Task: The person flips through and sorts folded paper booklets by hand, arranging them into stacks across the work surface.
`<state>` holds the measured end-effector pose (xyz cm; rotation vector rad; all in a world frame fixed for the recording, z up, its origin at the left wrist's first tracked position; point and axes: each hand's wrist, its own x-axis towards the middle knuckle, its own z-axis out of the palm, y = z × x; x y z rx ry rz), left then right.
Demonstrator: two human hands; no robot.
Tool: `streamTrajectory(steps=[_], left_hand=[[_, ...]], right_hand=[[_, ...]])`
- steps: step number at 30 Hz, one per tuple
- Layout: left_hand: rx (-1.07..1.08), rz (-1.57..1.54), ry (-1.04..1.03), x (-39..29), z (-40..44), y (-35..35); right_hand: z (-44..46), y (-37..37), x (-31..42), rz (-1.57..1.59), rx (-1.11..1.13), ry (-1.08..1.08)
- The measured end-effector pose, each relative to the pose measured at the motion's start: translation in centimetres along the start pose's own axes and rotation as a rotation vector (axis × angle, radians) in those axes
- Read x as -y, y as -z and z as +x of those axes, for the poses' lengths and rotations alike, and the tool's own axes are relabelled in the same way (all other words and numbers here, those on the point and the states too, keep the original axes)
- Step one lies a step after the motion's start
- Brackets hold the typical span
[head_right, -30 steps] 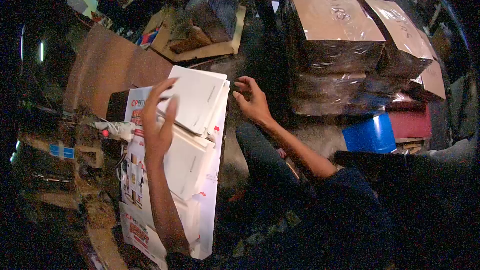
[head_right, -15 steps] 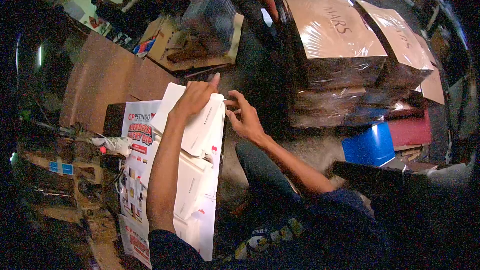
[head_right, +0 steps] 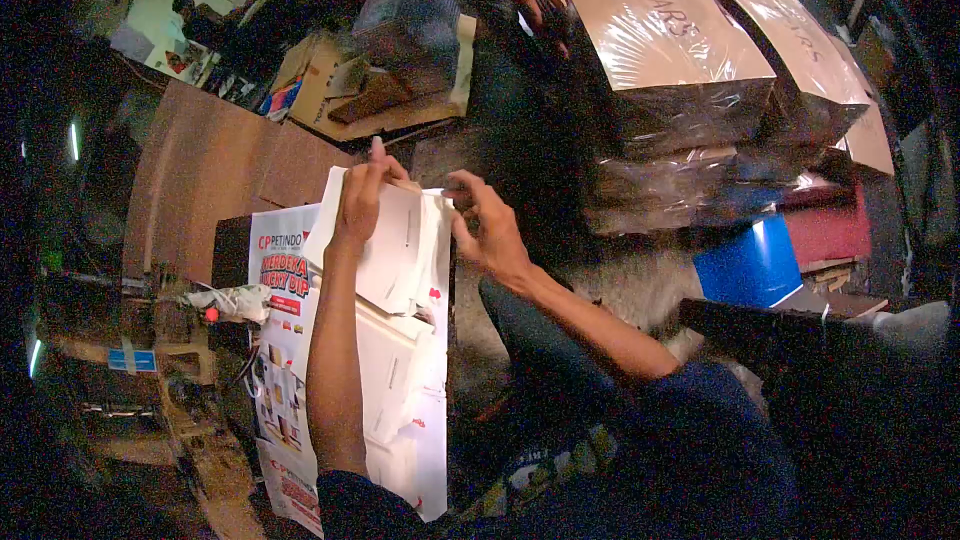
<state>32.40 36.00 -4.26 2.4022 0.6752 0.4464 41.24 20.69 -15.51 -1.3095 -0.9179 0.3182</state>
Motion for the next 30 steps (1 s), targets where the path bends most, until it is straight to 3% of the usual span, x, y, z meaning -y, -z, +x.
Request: streamTrajectory(steps=[3, 6, 8, 10, 11, 13, 14, 15, 17, 19, 22, 25, 30], left_hand=[[-0.01, -0.207, 0.019, 0.6, -0.5, 0.4], [0.013, -0.131, 0.046, 0.5, -0.8, 0.7], [0.001, -0.088, 0.058, 0.3, -1.5, 0.6], [-0.226, 0.004, 0.013, 0.2, -2.4, 0.8], [-0.239, 0.012, 0.024, 0.3, -3.2, 1.4], [-0.542, 0.024, 0.241, -0.5, -5.7, 3.0], [-0.634, -0.222, 0.402, 0.5, -7.0, 3.5], [-0.667, -0.215, 0.419, 0.9, -8.4, 3.7], [-0.679, -0.85, 0.589, 1.2, -11.2, 3.6], [-0.853, -0.986, 0.655, 0.4, -12.3, 2.3], [-0.793, -1.089, 0.611, -1.4, -13.3, 1.7], [-0.698, -1.156, 0.511, -3.8, -13.8, 1.6], [-0.638, -1.33, 0.559, -4.6, -13.7, 0.8]], right_hand=[[-0.2, -0.4, 0.4, 0.052, 0.058, 0.036], [-0.1, -0.5, 0.8, 0.055, 0.06, 0.013], [0.2, -0.4, 1.2, 0.1, 0.146, -0.112], [0.1, -0.4, 0.7, 0.132, 0.165, -0.14], [0.1, -0.4, 0.2, 0.158, 0.175, -0.169], [0.6, -0.2, -0.6, 0.305, 0.209, -0.271], [1.1, 0.1, -0.8, 0.341, 0.239, -0.324], [2.0, 0.6, -0.6, 0.373, 0.274, -0.375], [4.0, 1.1, -1.0, 0.302, 0.392, -0.345], [5.5, 0.7, 0.8, 0.198, 0.405, -0.486], [7.3, 0.4, 1.9, -0.127, 0.511, -0.471], [7.3, 0.2, 1.9, -0.235, 0.488, -0.321], [7.3, 0.1, 2.8, -0.361, 0.605, -0.295]])
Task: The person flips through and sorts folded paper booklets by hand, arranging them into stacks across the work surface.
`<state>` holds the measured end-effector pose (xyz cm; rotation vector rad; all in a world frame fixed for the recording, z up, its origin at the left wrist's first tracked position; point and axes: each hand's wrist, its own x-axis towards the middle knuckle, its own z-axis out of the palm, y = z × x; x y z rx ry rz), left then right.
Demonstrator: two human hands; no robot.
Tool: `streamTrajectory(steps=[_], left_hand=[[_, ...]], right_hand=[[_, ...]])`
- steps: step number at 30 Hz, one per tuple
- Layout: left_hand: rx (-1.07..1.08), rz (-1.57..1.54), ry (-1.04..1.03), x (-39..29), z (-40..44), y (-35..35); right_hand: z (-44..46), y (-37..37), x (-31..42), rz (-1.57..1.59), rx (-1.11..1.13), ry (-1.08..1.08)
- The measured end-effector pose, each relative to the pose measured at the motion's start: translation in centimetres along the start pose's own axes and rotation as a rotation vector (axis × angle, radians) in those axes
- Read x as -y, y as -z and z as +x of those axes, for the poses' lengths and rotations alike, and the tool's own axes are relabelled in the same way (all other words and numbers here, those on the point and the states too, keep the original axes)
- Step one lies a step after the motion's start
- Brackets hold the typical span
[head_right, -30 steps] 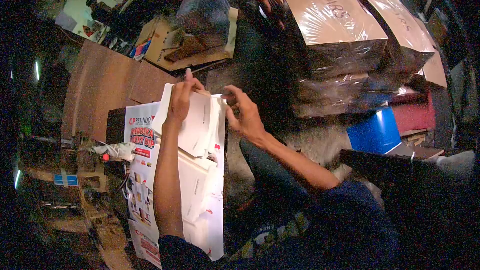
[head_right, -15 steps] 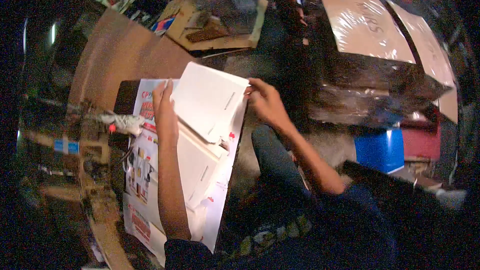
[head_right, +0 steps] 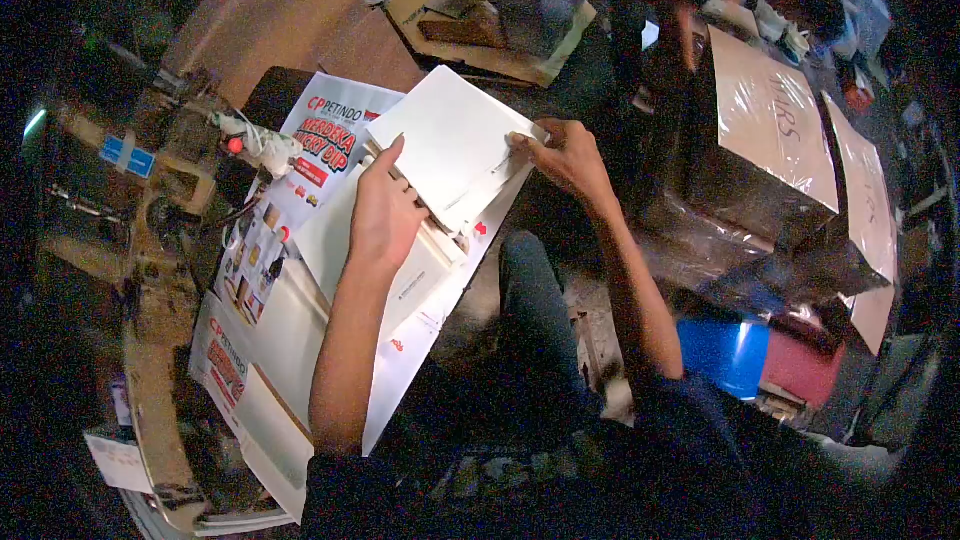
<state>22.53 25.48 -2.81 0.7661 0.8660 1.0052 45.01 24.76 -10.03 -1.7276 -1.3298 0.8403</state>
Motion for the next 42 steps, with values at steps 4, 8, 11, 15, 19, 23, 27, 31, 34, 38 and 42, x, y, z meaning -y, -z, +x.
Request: streamTrajectory(steps=[4, 8, 11, 15, 19, 23, 27, 31, 34, 38, 42], left_hand=[[0.027, 0.033, 0.016, 0.3, 0.5, 0.3], [0.03, -0.018, 0.006, -0.4, -0.8, -0.1], [0.004, -0.071, 0.029, 0.3, -0.4, 0.2], [-0.013, -0.085, -0.016, 1.6, 0.3, 0.4], [0.004, -0.107, -0.012, 0.9, -0.5, 0.2], [0.005, -0.094, 0.025, 1.8, -0.1, 0.7], [0.048, -0.076, 0.034, 0.8, -1.5, 0.0], [0.078, -0.06, 0.04, 0.7, -1.6, 0.1], [0.064, -0.071, 0.037, 0.4, -2.1, -0.4], [0.067, -0.061, 0.012, 0.4, -2.5, -0.7], [0.045, -0.048, 0.031, 0.8, -2.2, -0.4]], right_hand=[[0.2, -0.6, -0.7, 0.088, -0.043, 0.047], [0.8, -0.3, -1.2, 0.091, -0.006, -0.039], [0.3, 0.3, 1.2, -0.066, -0.006, -0.089], [-0.4, 0.1, 2.9, -0.169, -0.062, 0.053], [-0.3, -0.4, 2.5, -0.157, -0.098, 0.037], [-0.3, -0.3, 2.2, -0.283, -0.091, 0.012], [-1.6, -0.8, 4.4, -0.157, -0.093, 0.145], [-0.3, -0.4, 3.8, -0.247, -0.056, 0.074], [0.0, 0.4, 4.5, -0.173, 0.025, -0.025], [0.4, 1.0, 4.6, 0.037, 0.114, -0.09], [1.6, 0.7, 4.2, 0.067, 0.18, -0.162]])
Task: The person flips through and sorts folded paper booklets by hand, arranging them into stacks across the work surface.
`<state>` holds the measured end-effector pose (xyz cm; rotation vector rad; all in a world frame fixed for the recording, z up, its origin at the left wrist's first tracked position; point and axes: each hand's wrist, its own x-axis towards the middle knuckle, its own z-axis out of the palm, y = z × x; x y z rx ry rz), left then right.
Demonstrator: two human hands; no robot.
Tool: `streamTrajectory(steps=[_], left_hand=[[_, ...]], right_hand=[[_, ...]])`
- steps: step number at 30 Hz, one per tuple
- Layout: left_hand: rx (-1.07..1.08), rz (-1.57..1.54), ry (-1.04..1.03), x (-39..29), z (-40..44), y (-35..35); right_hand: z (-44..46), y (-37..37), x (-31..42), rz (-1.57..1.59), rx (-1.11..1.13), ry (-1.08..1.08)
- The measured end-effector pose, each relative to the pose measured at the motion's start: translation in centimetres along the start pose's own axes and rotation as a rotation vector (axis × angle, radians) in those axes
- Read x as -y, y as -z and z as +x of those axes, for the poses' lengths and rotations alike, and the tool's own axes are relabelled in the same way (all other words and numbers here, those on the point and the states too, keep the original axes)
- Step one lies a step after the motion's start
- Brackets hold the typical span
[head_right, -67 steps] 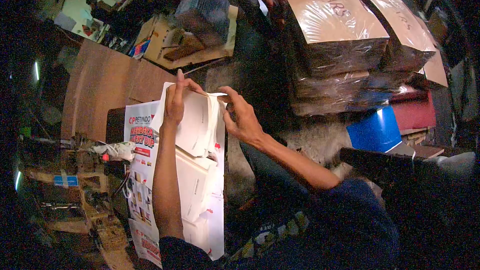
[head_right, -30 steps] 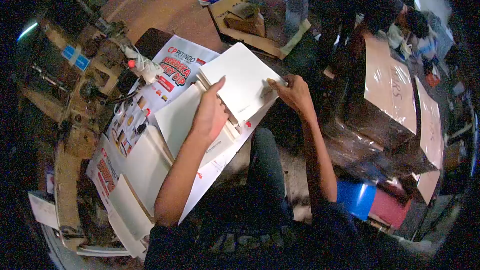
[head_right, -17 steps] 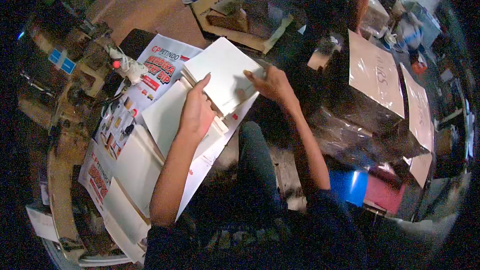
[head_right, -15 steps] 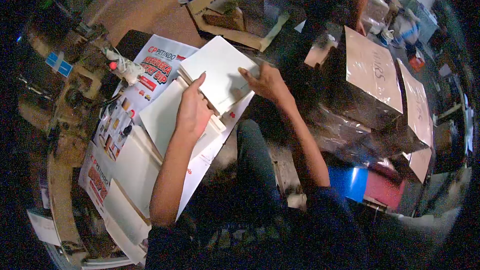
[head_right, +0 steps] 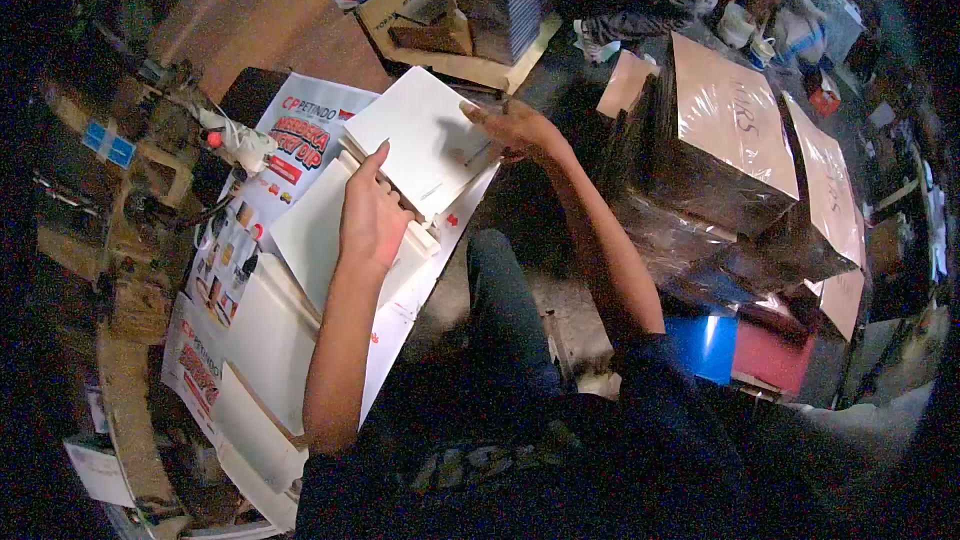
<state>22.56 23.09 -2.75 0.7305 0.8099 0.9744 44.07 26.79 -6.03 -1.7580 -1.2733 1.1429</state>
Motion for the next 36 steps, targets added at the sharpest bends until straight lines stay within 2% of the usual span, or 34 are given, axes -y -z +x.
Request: streamTrajectory(steps=[2, 4, 8, 10, 13, 15, 17, 19, 21, 23, 25, 26, 29, 30, 33, 36], left_hand=[[-0.015, 0.007, 0.001, -0.2, 0.0, -0.2], [-0.012, 0.029, 0.0, 0.1, 0.5, 0.3], [0.034, 0.053, 0.015, -0.2, 0.3, 0.3], [0.035, 0.055, 0.019, -0.2, 0.4, 0.4], [0.036, 0.056, 0.013, 0.0, 0.4, 0.4], [0.043, 0.069, 0.008, -0.1, 0.3, 0.3], [-0.046, -0.006, 0.06, -0.4, 0.2, 0.1], [0.001, 0.038, 0.046, -0.1, 0.5, 0.5], [0.053, 0.092, 0.033, -0.2, 0.4, 0.5], [0.008, 0.09, 0.043, -0.3, 0.1, 0.2], [0.044, 0.114, 0.032, -0.2, 0.4, 0.6], [0.034, 0.102, 0.044, -0.1, 0.5, 0.8], [0.008, 0.084, 0.048, -0.3, 0.4, 0.6], [0.007, 0.067, 0.052, -0.3, 0.4, 0.6], [-0.012, 0.037, 0.053, -0.4, 0.4, 0.7], [-0.019, 0.049, 0.028, -0.3, 0.1, 0.7]], right_hand=[[-0.1, 0.0, 0.3, -0.049, -0.041, -0.027], [-2.1, 0.2, 1.7, -0.117, -0.053, 0.12], [-1.2, 0.2, 0.7, -0.294, -0.101, 0.223], [0.4, -0.7, -0.9, -0.376, -0.287, 0.369], [0.7, -1.1, -1.3, -0.354, -0.315, 0.429], [0.3, -1.1, -0.6, -0.383, -0.307, 0.414], [-0.5, -0.9, 0.6, -0.413, -0.299, 0.403], [-0.9, -1.0, 1.2, -0.367, -0.223, 0.328], [-0.7, -1.2, 1.2, -0.356, -0.255, 0.356], [-0.4, -1.3, 1.1, -0.338, -0.3, 0.381], [0.3, -1.1, 0.9, -0.063, -0.159, 0.135], [0.7, -0.8, 0.3, 0.071, -0.05, 0.09], [1.5, -0.9, -1.3, 0.203, -0.024, -0.01], [1.3, -0.9, -1.4, 0.32, -0.015, -0.003], [-1.3, -0.1, 0.4, 0.423, 0.074, 0.007], [0.2, -0.9, -0.3, 0.493, 0.074, 0.076]])
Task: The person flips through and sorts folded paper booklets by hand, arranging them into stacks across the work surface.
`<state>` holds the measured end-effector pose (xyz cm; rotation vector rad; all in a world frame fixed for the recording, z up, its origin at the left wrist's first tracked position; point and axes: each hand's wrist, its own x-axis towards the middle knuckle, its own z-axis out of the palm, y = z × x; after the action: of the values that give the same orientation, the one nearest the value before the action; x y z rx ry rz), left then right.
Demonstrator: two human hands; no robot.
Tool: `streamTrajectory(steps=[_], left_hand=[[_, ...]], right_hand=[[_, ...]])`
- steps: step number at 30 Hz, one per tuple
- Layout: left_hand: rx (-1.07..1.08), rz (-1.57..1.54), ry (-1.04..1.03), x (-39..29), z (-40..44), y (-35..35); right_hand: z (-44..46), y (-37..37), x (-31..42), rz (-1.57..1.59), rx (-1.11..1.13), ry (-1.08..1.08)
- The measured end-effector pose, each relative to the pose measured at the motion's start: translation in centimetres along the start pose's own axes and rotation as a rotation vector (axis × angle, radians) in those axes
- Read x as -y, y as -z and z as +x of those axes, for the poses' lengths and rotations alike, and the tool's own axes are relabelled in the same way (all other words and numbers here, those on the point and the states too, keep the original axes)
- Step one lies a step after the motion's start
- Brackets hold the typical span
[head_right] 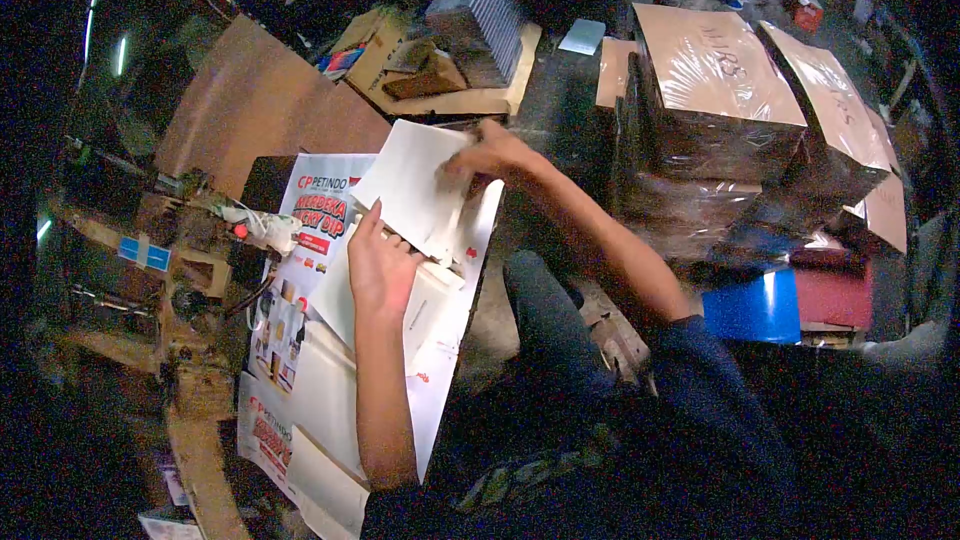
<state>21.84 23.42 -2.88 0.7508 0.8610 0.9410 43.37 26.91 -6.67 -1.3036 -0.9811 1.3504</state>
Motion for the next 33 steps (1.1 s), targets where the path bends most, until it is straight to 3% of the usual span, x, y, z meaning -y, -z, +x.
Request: streamTrajectory(steps=[1, 2, 5, 7, 11, 13, 14, 19, 21, 25, 27, 29, 30, 33], left_hand=[[0.011, 0.016, -0.035, -0.1, 0.1, -0.1], [0.014, 0.02, -0.038, -0.2, 0.2, 0.1], [-0.041, 0.032, -0.134, -0.3, -0.3, 0.9], [-0.077, -0.08, -0.005, -0.5, -0.3, 0.7], [-0.12, -0.228, 0.036, 0.8, 2.4, 1.9], [-0.144, -0.267, 0.018, 0.8, 2.9, 1.3], [-0.086, -0.234, -0.055, 0.9, 2.8, 0.6], [-0.156, -0.181, -0.077, 0.3, 1.5, -0.9], [-0.1, -0.306, 0.055, 0.3, 1.5, 0.4], [-0.044, -0.195, 0.094, 0.9, 3.3, 2.6], [-0.075, -0.14, 0.082, 0.9, 3.0, 2.3], [-0.04, 0.066, 0.088, 0.9, 2.9, 2.0], [-0.047, 0.143, 0.075, 0.8, 3.3, 2.0], [-0.146, 0.321, 0.037, 1.8, 5.0, 2.2]], right_hand=[[0.0, 0.0, 0.7, 0.052, -0.015, 0.012], [-0.6, 0.6, 1.1, 0.199, 0.112, 0.05], [-1.3, 0.7, 2.8, 0.353, 0.005, 0.028], [-1.8, 0.8, 2.8, 0.366, 0.004, 0.034], [-2.4, 2.3, 0.6, 0.387, 0.01, 0.039], [-1.6, 2.8, -0.9, 0.244, 0.037, 0.078], [-2.6, 2.8, -1.1, 0.502, 0.051, -0.013], [-3.7, 3.8, -2.2, 0.615, 0.063, 0.032], [-3.8, 4.5, -3.3, 0.658, 0.016, -0.005], [-5.1, 4.7, -3.8, 0.439, -0.021, 0.045], [-3.7, 6.4, -6.4, 0.014, 0.006, 0.083], [-3.6, 7.0, -7.8, -0.135, -0.031, 0.05], [-4.7, 6.3, -6.7, -0.147, -0.07, -0.082], [-4.2, 6.8, -7.7, -0.067, -0.062, -0.082]])
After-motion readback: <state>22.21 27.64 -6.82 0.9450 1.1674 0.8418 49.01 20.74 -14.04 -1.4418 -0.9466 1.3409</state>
